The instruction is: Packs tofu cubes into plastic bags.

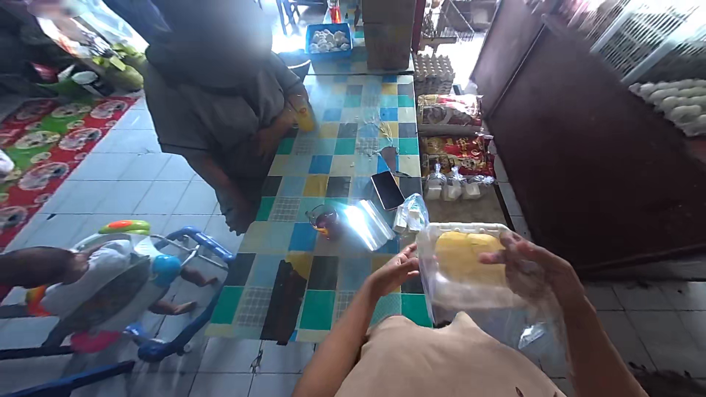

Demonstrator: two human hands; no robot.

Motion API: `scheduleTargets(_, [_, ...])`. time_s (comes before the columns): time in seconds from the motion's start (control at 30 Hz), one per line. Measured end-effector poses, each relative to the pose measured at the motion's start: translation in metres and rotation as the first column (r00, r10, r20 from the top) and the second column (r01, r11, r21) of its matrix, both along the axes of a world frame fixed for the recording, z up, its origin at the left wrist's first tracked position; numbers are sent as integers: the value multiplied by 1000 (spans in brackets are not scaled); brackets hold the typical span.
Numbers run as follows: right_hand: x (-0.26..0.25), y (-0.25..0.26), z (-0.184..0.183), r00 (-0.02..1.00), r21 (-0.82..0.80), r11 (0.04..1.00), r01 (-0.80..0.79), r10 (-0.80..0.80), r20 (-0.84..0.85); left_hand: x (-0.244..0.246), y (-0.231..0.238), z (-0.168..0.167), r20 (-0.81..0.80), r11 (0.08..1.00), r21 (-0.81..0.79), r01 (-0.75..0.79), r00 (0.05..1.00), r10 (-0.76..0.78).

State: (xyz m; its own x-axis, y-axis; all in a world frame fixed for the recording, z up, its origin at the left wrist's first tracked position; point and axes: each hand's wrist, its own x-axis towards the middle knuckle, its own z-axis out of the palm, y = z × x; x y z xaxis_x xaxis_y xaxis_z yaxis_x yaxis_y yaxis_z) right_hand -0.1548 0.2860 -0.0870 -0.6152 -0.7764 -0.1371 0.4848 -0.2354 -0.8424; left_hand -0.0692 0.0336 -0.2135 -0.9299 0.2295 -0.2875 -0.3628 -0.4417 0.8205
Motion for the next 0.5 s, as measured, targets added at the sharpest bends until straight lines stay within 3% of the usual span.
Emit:
scheduleTargets(0.1, [-4, 20, -6, 991, 4, 991, 130, -130, 17, 16, -1, 11, -77, 949, 309, -68, 992, 96])
scheduleTargets(0.2, [-12, 42, -21, 974, 59, 973, 222, -224, 35, 28, -8, 24, -94, 934, 332, -131, 981, 171])
scheduleTargets(0.27, [-20, 50, -36, 942, 196, 922, 334, -322, -92, 34, -12, 33, -87, 936, 309, -169, 975, 205])
scheduleTargets(0.3, [-26, 52, -46, 895, 324, 839, 437, -368, -252, 36, -12, 38, -65, 942, 269, -200, 972, 225])
scheduleTargets(0.33, [-32, 53, -56, 811, 452, 693, 562, -354, -466, 38, -13, 43, -37, 949, 217, -227, 970, 241])
scheduleTargets(0.4, [-38, 55, -69, 627, 550, 389, 739, -98, -772, 40, -10, 49, 39, 949, 137, -284, 959, 281])
scheduleTargets(0.47, [-33, 46, -72, 407, 412, 311, 857, 83, -910, 38, -1, 55, 142, 917, 54, -395, 912, 384])
scheduleTargets(0.5, [-23, 32, -67, 340, 352, 334, 874, 97, -935, 37, 5, 56, 184, 890, 16, -456, 876, 445])
